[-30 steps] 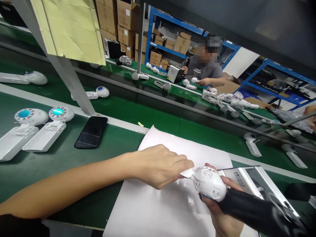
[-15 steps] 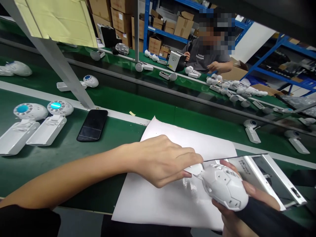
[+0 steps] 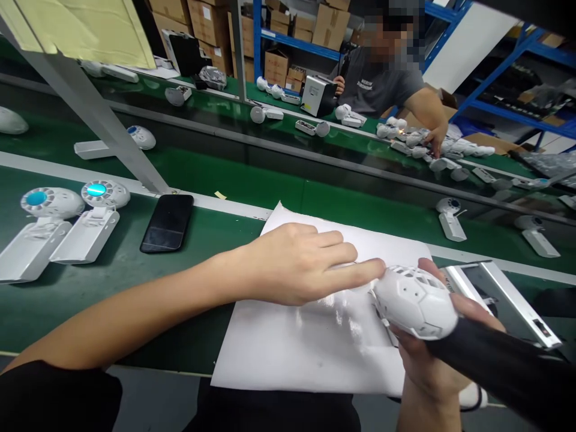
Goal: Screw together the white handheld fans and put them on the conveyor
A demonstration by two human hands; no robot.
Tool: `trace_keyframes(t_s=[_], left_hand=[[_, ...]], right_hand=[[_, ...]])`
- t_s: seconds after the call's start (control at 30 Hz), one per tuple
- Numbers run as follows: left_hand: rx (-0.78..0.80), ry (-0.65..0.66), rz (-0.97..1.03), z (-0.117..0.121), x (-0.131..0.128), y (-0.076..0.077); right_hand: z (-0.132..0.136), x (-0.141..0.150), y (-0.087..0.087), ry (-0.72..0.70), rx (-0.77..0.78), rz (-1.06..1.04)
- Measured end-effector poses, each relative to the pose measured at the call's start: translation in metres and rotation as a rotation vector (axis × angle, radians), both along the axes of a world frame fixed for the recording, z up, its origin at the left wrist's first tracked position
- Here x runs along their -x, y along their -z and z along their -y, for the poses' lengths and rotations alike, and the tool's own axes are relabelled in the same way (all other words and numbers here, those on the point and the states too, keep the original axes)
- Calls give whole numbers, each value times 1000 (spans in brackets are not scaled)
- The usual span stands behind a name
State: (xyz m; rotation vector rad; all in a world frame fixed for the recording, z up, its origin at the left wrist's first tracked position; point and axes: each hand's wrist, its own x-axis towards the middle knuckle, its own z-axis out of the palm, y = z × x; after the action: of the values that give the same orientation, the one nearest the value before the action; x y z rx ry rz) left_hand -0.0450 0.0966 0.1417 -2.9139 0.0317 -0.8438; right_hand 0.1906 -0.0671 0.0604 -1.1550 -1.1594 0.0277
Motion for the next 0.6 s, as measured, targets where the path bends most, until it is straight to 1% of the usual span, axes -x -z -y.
trace_keyframes(t_s=[0.03,0.07,0.13,0.17,0.23,0.27,0.3,0.37,0.43,0.5,0.53,0.6], left_hand=[[41,-8,-6,0,-1,1],[118,-7,-24,2,-3,4],[372,9,-77,7,-9,16],[532,-2,-94,10,-13,25],[813,-103,-123,14,-22,49],[902,-175,-135,15,-27,63],[951,-243,-148,16,-32,78],[962,-328,-161,15,-41,104],[939,-359,-137,15,-45,121],[909,-377,-85,16,-44,128],[880,-374,-44,16,-42,129],[791,-334,34,15,-36,127]], right_hand=[[-2,2,-2,-7,-24,25],[-3,4,-4,-18,-34,40],[-5,10,-10,-15,-26,-2],[-5,12,-13,5,-20,-56],[-1,14,-23,91,-30,-169],[2,13,-28,128,-44,-231],[6,11,-34,147,-39,-285],[12,4,-46,207,-23,-341],[16,-4,-56,276,-28,-340],[18,-10,-61,353,-76,-278],[18,-13,-61,360,-81,-235],[15,-15,-59,329,-50,-137]])
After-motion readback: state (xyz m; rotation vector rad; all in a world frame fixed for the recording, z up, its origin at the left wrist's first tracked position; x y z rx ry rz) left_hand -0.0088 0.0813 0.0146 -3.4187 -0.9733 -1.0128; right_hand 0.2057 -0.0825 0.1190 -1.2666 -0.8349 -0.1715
